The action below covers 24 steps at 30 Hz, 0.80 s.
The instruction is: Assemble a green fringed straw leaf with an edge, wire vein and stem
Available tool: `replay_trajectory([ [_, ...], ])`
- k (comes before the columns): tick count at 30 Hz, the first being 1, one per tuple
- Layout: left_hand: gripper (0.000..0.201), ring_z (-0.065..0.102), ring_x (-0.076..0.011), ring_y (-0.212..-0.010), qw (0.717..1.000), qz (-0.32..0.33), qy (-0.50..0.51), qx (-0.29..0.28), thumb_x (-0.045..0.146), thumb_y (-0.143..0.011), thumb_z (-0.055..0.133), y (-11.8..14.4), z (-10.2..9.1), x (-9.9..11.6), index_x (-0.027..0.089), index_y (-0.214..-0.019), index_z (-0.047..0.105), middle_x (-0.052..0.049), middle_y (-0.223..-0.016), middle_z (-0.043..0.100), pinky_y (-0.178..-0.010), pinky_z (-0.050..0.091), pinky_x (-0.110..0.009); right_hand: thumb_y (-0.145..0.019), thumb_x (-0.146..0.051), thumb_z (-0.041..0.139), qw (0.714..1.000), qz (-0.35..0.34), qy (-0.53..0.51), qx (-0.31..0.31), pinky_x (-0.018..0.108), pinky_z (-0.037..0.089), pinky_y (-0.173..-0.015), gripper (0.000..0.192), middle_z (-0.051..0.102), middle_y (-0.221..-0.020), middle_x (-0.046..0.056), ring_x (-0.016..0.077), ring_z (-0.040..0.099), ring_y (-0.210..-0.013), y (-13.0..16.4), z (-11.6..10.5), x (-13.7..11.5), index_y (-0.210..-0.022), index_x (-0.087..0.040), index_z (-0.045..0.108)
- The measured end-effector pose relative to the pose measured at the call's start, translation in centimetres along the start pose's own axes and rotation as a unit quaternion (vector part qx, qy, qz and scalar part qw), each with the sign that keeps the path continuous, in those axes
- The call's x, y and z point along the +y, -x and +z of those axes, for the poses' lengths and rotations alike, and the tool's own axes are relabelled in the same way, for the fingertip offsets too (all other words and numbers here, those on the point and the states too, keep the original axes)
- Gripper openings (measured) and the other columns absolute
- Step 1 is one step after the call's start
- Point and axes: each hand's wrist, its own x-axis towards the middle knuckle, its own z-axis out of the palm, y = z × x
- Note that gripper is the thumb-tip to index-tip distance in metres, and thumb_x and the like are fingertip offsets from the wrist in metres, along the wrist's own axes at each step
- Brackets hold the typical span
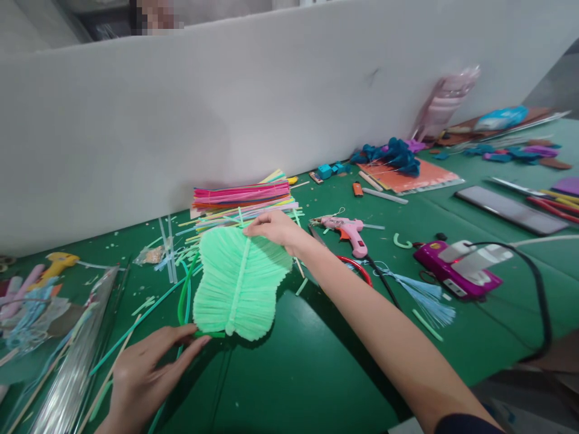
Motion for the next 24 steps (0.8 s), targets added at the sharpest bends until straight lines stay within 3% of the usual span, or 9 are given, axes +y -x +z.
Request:
replay_trajectory([
  [7,0.024,0.065,-0.0137,-0.06,0.992,-0.106,-0.061,0.026,0.029,-0.079,0.07,0.5,0.7,0.4,0.021,-0.1,0.063,-0.001,-0.074,0.072,-0.062,0.054,-0.026,-0.062,-0.028,0.074,1.0,-0.004,-0.015,0.018,0.03,0.043,-0.082,0.013,0.07,-0.073,0.001,0.0159,0.061,-0.079,0.1,0.3,0.0,-0.067,-0.017,0.07],
  [11,0.05,0.067,-0.0151,-0.063,0.967,-0.251,0.029,0.03,0.04,-0.077,0.069,0.5,1.1,0.9,0.021,-0.12,0.053,-0.005,-0.089,0.073,-0.057,0.056,-0.026,-0.06,-0.032,0.076,0.999,-0.002,-0.025,0.019,0.03,0.042,-0.081,0.018,0.069,-0.071,0.001,0.0161,0.061,-0.078,0.1,0.5,0.1,-0.065,-0.017,0.069],
  [15,0.058,0.069,-0.0172,-0.074,0.921,-0.35,0.173,0.011,0.042,-0.074,0.072,-0.1,0.9,1.5,0.024,-0.125,0.05,-0.008,-0.107,0.068,-0.062,0.059,-0.027,-0.06,-0.036,0.075,0.999,-0.008,-0.027,0.017,0.028,0.042,-0.079,0.022,0.069,-0.072,0.0,0.0153,0.06,-0.077,0.0,0.5,0.2,-0.066,-0.016,0.069],
  [17,0.064,0.069,-0.0195,-0.084,0.889,-0.376,0.259,0.038,0.042,-0.076,0.07,-0.5,0.7,1.6,0.026,-0.132,0.042,-0.01,-0.114,0.065,-0.069,0.06,-0.03,-0.061,-0.037,0.075,1.0,-0.003,-0.018,0.002,0.027,0.042,-0.078,0.024,0.069,-0.073,0.001,0.0148,0.06,-0.076,0.0,0.4,0.3,-0.069,-0.015,0.069],
  [21,0.072,0.07,-0.0233,-0.085,0.793,-0.462,0.386,0.093,0.046,-0.079,0.066,-1.3,0.5,0.9,0.025,-0.139,0.032,-0.014,-0.114,0.065,-0.061,0.06,-0.031,-0.065,-0.038,0.073,0.99,0.008,0.077,-0.117,0.024,0.041,-0.069,0.026,0.069,-0.074,0.001,0.0139,0.059,-0.073,0.4,0.3,0.7,-0.078,-0.015,0.072],
  [24,0.073,0.07,-0.026,-0.085,0.763,-0.505,0.396,0.074,0.049,-0.074,0.07,-1.1,0.7,-0.6,0.022,-0.133,0.039,-0.014,-0.114,0.066,-0.058,0.059,-0.031,-0.072,-0.036,0.067,0.957,-0.007,0.207,-0.2,0.023,0.039,-0.056,0.024,0.068,-0.07,-0.001,0.0128,0.056,-0.062,0.9,0.7,0.9,-0.083,-0.017,0.073],
])
